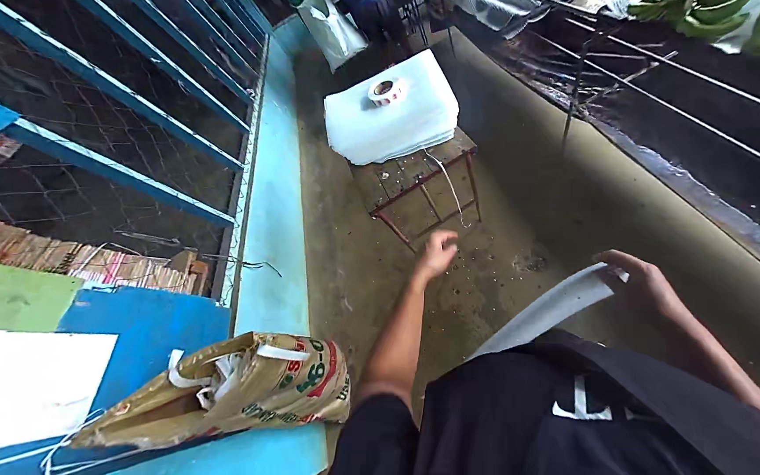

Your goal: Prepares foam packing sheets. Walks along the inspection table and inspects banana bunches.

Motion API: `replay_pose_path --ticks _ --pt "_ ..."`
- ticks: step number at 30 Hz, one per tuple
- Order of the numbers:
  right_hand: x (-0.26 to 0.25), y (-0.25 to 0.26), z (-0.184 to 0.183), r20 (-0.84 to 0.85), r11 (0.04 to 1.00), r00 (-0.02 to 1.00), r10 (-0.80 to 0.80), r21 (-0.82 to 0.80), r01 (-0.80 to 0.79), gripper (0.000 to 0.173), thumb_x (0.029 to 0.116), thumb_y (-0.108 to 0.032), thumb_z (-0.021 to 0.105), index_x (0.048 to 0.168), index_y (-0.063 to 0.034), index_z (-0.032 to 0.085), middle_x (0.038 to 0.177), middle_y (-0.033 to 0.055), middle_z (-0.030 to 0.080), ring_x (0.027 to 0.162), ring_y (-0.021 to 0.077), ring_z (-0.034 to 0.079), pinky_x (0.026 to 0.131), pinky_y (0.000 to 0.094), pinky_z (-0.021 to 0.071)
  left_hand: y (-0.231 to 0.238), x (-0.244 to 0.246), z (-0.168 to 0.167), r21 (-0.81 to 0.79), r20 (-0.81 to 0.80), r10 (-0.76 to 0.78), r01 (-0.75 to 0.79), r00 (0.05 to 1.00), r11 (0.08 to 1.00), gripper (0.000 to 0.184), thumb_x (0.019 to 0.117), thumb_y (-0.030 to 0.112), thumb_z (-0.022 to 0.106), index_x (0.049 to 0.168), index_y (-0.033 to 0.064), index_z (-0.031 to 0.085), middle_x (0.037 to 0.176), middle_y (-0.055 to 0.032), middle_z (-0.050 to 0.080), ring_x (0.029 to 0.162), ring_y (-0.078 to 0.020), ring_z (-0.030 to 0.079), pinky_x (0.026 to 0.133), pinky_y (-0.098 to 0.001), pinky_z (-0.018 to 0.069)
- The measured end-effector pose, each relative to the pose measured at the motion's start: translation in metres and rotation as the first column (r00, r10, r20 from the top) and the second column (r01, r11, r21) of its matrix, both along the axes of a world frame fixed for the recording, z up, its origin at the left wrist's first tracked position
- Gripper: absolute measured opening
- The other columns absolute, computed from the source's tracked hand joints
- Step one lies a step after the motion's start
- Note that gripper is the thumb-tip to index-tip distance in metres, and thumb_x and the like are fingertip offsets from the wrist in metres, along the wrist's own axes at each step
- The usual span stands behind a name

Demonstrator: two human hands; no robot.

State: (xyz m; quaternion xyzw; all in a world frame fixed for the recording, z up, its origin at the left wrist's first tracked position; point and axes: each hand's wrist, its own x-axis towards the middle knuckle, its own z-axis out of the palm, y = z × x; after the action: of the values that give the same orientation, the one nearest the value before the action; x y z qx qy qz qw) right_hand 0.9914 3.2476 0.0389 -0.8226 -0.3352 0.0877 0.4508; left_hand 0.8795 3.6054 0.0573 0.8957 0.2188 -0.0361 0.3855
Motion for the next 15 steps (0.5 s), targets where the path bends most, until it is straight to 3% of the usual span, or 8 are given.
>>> replay_pose_path --ticks 3,6,11,15 --pt "0.054 0.04 -0.018 -0.021 1.0 1.0 0.006 0.026 -0.006 0.021 0.0938 0.006 0.056 0.11 0.0074 0.07 0.107 0.0234 0.071 0.1 0.0302 0.07 0.093 0.0473 0.0545 0.093 0.113 0.009 0.216 0.195 0.041 -0.083 0.98 0.973 0.033 0.1009 0.008 0.057 0.132 -0.0035 0.063 0.143 -0.0228 0.057 0.136 -0.0339 0.053 0.115 -0.0503 0.0414" --pt "0.126 0.083 -0.035 -0.028 0.997 0.997 0.072 0.009 -0.072 0.019 0.0913 0.006 0.058 0.105 0.0072 0.071 0.104 0.0217 0.072 0.096 0.0288 0.071 0.091 0.0464 0.0557 0.174 0.217 0.023 0.376 0.25 0.129 -0.219 0.96 0.901 0.036 0.0999 0.006 0.055 0.134 -0.0026 0.062 0.146 -0.0228 0.054 0.14 -0.0373 0.047 0.117 -0.0527 0.0368" --pt "0.249 0.173 -0.045 -0.048 0.975 0.974 0.221 0.005 -0.221 0.024 0.0853 0.011 0.055 0.102 0.0065 0.072 0.102 0.0192 0.073 0.097 0.0278 0.071 0.091 0.045 0.0572 0.291 0.349 0.019 0.576 0.194 0.241 -0.309 0.951 0.757 0.05 0.0926 0.002 0.059 0.143 0.0011 0.056 0.153 -0.0243 0.046 0.145 -0.0458 0.037 0.111 -0.0666 0.0329" --pt "0.314 0.242 -0.032 -0.108 0.919 0.913 0.394 0.075 -0.387 0.023 0.0853 0.005 0.052 0.099 0.0059 0.071 0.099 0.0159 0.072 0.093 0.0209 0.07 0.088 0.0372 0.0572 0.363 0.409 0.02 0.581 0.137 0.343 -0.356 0.929 0.732 0.056 0.0924 0.006 0.062 0.146 -0.0014 0.05 0.155 -0.0261 0.043 0.148 -0.0465 0.032 0.117 -0.066 0.0264"
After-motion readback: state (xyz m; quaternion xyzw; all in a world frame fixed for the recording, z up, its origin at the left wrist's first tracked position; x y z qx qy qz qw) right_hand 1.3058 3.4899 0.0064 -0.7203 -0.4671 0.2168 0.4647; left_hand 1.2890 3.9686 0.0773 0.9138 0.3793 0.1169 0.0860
